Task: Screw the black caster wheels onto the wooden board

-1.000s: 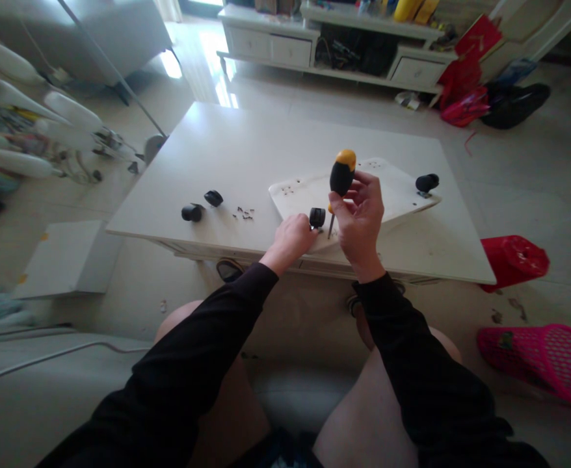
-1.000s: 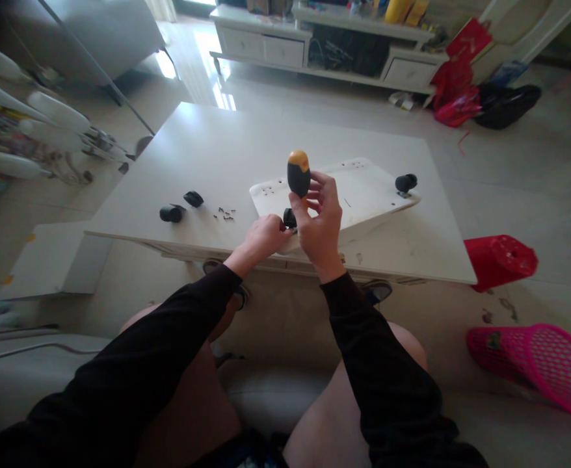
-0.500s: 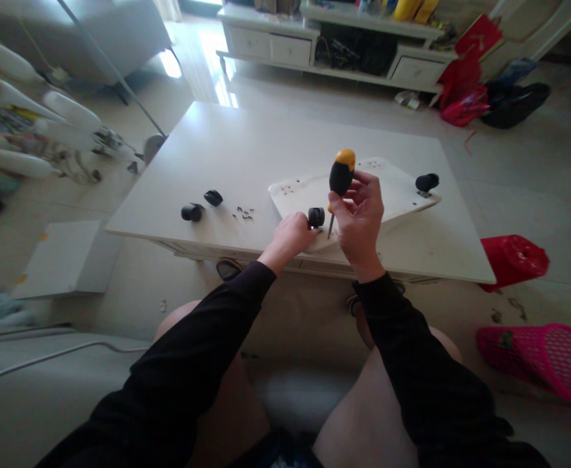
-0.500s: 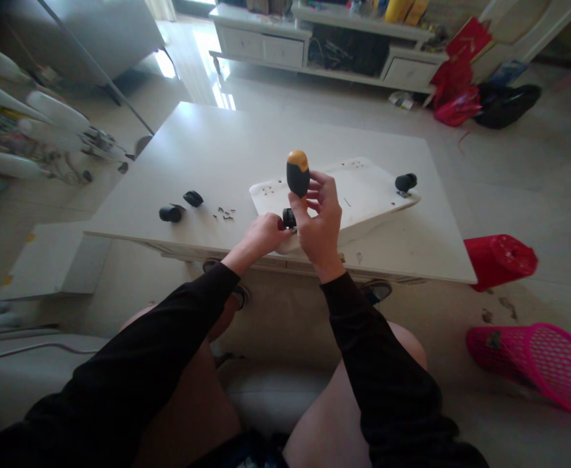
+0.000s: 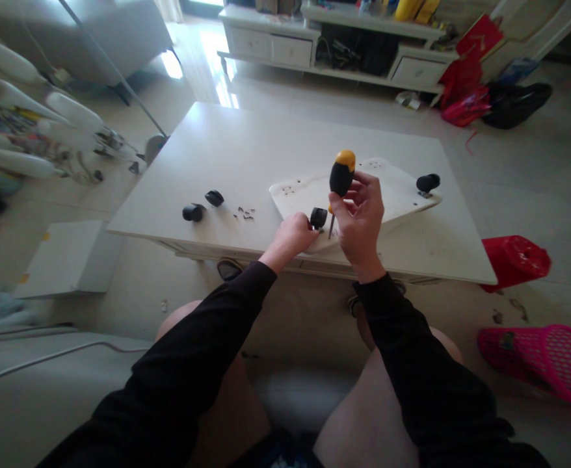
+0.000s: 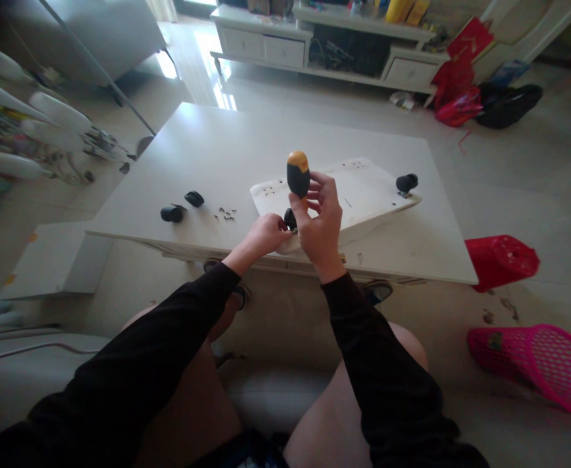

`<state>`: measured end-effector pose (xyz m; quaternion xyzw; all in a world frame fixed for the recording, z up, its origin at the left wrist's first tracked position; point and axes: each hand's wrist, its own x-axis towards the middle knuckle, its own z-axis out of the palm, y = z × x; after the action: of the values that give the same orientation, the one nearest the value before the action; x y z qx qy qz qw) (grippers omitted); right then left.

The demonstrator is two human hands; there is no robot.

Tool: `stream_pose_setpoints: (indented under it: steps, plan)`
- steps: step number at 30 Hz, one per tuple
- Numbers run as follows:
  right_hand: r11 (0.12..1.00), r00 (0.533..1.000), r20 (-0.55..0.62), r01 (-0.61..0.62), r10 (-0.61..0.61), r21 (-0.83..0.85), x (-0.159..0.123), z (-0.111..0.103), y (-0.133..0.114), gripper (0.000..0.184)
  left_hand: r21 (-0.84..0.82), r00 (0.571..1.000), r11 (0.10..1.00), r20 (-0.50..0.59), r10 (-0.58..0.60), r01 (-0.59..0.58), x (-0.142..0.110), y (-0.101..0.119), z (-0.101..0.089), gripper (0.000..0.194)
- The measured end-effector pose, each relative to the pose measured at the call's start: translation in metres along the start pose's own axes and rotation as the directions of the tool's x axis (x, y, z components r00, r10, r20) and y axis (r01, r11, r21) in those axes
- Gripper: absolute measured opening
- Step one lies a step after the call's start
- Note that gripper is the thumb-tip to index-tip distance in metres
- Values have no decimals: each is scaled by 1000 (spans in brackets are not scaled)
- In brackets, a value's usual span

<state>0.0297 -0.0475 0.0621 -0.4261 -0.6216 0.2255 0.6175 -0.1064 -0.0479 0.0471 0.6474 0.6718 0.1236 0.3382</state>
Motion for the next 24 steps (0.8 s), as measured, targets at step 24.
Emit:
stream_pose_setpoints:
  steps: [24]
  plan:
    - [1000, 1000, 10, -7, 7, -8, -1, 1, 0, 38, -32, 997, 999, 76, -32, 35, -1, 0, -13, 19]
